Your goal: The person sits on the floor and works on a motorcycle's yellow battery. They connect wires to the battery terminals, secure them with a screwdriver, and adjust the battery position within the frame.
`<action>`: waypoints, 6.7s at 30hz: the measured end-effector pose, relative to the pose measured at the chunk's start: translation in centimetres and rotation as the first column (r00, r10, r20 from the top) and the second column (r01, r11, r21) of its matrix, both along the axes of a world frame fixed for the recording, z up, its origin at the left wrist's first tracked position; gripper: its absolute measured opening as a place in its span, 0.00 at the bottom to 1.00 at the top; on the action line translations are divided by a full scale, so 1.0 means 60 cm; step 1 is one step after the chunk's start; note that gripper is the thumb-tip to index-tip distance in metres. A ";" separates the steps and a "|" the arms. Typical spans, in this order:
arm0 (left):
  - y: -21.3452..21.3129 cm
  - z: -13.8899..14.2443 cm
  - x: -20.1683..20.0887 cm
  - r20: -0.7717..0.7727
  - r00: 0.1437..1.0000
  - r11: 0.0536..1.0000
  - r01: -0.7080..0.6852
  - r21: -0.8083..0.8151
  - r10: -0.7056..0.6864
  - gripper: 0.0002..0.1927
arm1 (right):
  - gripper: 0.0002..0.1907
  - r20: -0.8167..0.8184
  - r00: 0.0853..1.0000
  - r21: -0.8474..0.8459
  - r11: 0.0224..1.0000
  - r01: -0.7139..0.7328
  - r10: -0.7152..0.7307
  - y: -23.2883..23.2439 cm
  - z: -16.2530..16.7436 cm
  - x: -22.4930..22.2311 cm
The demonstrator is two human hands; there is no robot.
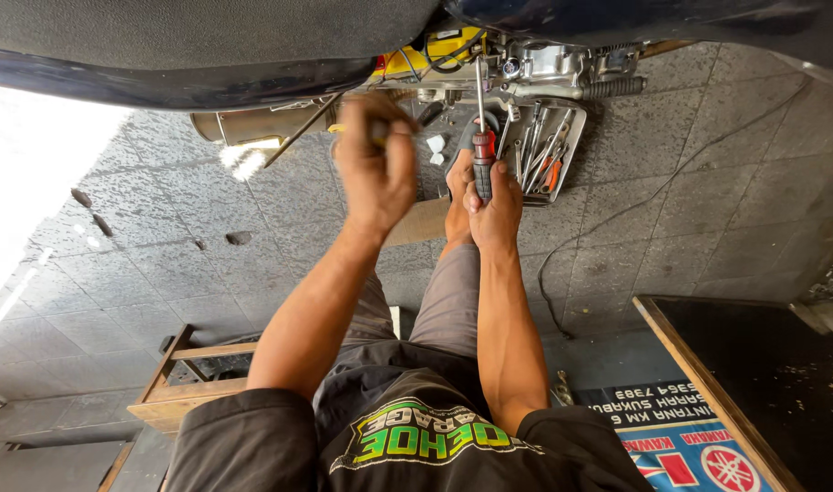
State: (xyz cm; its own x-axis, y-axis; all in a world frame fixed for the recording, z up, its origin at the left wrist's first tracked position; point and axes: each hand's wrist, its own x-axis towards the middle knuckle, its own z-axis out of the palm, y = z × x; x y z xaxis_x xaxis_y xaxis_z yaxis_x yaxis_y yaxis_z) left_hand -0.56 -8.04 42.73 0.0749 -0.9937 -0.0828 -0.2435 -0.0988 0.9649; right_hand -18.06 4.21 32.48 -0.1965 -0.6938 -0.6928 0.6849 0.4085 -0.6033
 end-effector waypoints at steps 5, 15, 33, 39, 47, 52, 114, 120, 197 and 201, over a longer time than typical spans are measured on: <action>0.001 -0.071 -0.071 0.259 0.891 0.927 0.348 0.137 -0.373 0.23 | 0.21 0.150 0.988 -0.050 0.998 0.044 -0.037 -0.007 0.009 0.001; 0.001 -0.131 -0.109 0.239 0.959 0.961 0.086 0.264 -0.152 0.19 | 0.20 0.310 0.946 -0.128 0.982 0.141 -0.095 0.002 0.006 0.010; -0.039 -0.169 -0.122 -0.049 0.996 0.818 0.093 0.568 -0.080 0.22 | 0.29 0.134 0.959 -0.008 0.968 0.252 -0.248 0.004 0.032 0.066; -0.045 -0.169 -0.141 -0.130 0.971 0.842 -0.103 0.530 0.202 0.30 | 0.27 -0.615 0.784 0.033 0.996 -0.081 0.084 -0.013 0.030 0.072; -0.053 -0.178 -0.150 -0.289 0.888 0.845 -0.175 0.505 0.357 0.29 | 0.24 -0.230 0.973 -0.084 0.996 0.005 -0.025 -0.003 0.006 0.057; -0.050 -0.196 -0.146 -0.291 0.898 0.831 -0.132 0.540 0.331 0.28 | 0.26 0.555 0.811 0.071 0.982 0.176 -0.185 -0.011 0.009 0.033; 0.018 -0.182 -0.032 -0.177 0.968 0.829 -0.053 0.557 0.181 0.26 | 0.16 -0.510 0.626 0.205 0.790 -0.578 0.590 -0.068 0.064 -0.027; 0.114 -0.179 0.010 -0.352 0.724 0.619 -0.131 0.774 0.593 0.15 | 0.10 -0.279 0.777 0.037 0.815 -0.578 0.564 0.001 0.039 -0.006; 0.385 -1.219 -0.088 0.677 0.671 0.945 0.124 0.301 -0.304 0.11 | 0.09 -0.791 -0.116 0.362 0.306 -0.880 0.601 0.178 -0.904 -0.212; 0.397 -1.200 -0.106 0.406 0.913 0.939 -0.098 0.330 -0.047 0.16 | 0.10 -0.728 -0.264 0.507 0.237 -0.829 0.632 0.150 -0.822 -0.246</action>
State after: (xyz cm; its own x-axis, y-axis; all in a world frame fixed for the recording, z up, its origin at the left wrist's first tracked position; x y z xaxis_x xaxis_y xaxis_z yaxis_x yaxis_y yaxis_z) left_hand -6.90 15.78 -29.25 0.1989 -0.9083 -0.3680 -0.5952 -0.4103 0.6909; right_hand -32.84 13.22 -16.85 0.2855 -0.7997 -0.5282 -0.8170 0.0850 -0.5703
